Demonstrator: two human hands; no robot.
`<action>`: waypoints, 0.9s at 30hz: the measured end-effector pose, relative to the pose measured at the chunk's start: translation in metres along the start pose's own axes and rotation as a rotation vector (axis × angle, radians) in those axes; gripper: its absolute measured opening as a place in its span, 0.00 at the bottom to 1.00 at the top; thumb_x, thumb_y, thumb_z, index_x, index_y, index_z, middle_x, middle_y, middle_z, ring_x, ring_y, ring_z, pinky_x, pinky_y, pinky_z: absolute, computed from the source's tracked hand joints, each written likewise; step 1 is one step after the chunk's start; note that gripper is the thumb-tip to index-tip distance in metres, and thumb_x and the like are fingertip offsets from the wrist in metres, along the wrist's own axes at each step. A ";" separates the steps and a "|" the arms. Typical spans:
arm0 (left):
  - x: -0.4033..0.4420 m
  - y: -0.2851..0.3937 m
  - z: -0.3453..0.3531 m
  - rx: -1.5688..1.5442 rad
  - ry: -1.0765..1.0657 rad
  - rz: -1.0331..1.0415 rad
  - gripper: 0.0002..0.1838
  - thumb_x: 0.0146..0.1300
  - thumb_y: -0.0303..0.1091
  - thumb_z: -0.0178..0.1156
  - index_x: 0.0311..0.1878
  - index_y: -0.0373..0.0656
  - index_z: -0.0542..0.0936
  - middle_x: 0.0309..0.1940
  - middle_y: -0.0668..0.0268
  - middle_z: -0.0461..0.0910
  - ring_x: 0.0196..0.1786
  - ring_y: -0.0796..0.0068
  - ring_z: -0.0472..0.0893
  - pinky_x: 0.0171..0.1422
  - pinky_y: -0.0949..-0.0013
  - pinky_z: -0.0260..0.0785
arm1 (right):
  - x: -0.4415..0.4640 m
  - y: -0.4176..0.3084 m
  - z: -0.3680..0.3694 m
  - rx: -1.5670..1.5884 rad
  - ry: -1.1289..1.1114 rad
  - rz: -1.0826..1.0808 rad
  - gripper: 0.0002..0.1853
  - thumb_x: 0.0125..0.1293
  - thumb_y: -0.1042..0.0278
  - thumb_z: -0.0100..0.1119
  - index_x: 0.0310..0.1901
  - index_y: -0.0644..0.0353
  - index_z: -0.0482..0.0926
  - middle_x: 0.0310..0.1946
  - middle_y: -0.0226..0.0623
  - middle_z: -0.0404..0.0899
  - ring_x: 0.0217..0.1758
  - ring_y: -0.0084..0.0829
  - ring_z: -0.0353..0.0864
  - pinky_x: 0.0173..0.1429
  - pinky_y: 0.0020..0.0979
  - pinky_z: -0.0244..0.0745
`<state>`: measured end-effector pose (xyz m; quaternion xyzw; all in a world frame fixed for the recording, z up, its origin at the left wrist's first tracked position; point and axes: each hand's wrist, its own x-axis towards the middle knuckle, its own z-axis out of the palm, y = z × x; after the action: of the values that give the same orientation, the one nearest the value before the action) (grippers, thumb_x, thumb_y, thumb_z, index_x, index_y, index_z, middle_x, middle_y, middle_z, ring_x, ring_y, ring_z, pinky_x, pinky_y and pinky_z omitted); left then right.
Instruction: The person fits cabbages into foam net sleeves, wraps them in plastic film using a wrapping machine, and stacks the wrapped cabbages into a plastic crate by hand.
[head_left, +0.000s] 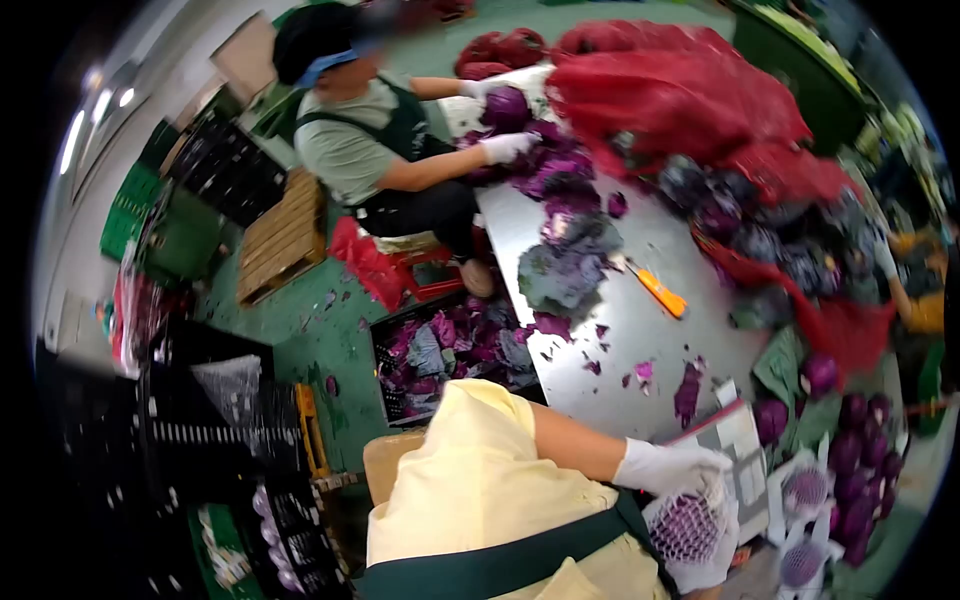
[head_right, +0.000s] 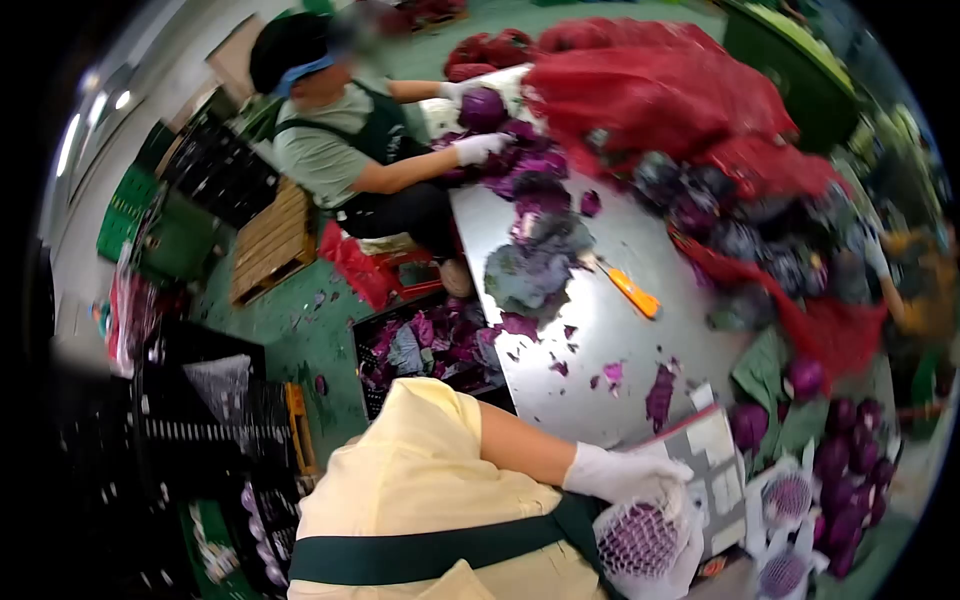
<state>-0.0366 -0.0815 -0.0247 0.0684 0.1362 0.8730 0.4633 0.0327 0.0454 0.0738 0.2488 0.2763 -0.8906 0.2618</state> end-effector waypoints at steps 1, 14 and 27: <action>-0.005 -0.009 -0.004 -0.102 0.012 -0.004 0.18 0.71 0.41 0.49 0.45 0.35 0.79 0.36 0.57 0.84 0.47 0.60 0.81 0.64 0.60 0.66 | -0.001 -0.002 -0.006 0.054 0.027 0.041 0.30 0.72 0.45 0.38 0.64 0.62 0.68 0.61 0.49 0.71 0.64 0.44 0.71 0.66 0.45 0.69; -0.001 -0.003 -0.025 -0.139 0.315 -0.157 0.24 0.68 0.46 0.45 0.52 0.34 0.77 0.48 0.54 0.81 0.49 0.59 0.80 0.60 0.58 0.72 | -0.016 -0.023 -0.074 -0.021 -0.089 -0.135 0.21 0.76 0.62 0.41 0.62 0.67 0.68 0.58 0.41 0.74 0.56 0.30 0.77 0.65 0.35 0.70; -0.008 0.017 0.030 0.036 0.350 -0.092 0.22 0.60 0.41 0.53 0.48 0.30 0.78 0.43 0.52 0.83 0.48 0.57 0.81 0.57 0.61 0.73 | 0.004 -0.004 -0.078 -0.274 0.154 -0.167 0.15 0.73 0.62 0.50 0.54 0.61 0.77 0.47 0.33 0.82 0.47 0.21 0.80 0.54 0.28 0.77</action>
<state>-0.0383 -0.0920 0.0089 -0.0826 0.2331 0.8470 0.4705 0.0502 0.0955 0.0168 0.2546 0.4340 -0.8416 0.1966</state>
